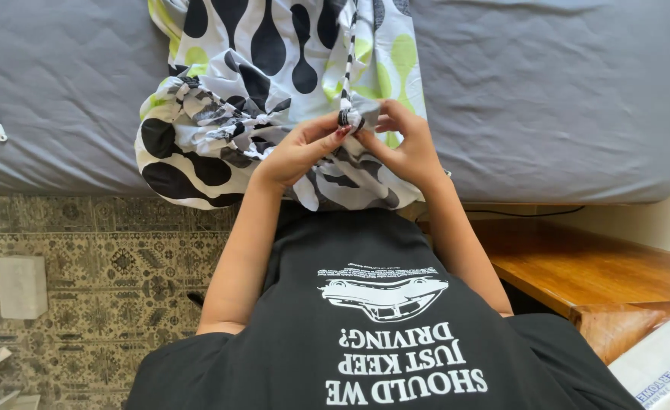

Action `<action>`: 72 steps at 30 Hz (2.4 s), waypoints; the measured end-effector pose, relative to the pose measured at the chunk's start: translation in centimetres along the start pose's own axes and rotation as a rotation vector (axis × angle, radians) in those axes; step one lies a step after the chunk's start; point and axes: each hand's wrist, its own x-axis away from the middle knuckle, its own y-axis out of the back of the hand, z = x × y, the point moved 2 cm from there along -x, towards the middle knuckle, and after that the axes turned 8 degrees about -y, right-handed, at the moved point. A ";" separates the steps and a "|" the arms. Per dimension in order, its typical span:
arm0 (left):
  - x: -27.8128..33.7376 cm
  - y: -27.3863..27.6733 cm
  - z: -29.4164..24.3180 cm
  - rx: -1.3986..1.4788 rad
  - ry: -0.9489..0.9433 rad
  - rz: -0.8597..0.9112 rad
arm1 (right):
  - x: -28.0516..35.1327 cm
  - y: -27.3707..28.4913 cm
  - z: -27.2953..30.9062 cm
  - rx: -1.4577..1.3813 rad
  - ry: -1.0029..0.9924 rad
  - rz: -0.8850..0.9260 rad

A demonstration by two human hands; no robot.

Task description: The person spreads a patterned bedsheet over a mattress, tucking the corners and smoothing the fabric. They then move several white pillows from a chair to the bed and use a feather duster to clean the mattress surface before folding the bedsheet.

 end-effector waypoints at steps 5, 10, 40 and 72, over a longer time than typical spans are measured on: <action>0.7 -1.5 -3.2 -0.280 0.043 0.034 | 0.1 0.1 -2.4 -0.055 0.009 -0.166; 3.3 1.3 -0.3 -1.228 -0.026 -0.190 | 0.8 7.4 -3.4 0.119 0.059 -0.468; 4.7 4.3 2.8 -1.420 -0.171 -0.384 | -4.4 1.5 -8.6 0.393 -0.097 -0.215; -2.9 23.2 -6.5 -1.168 -0.041 -0.446 | -3.3 14.1 -1.8 0.478 -0.067 -0.187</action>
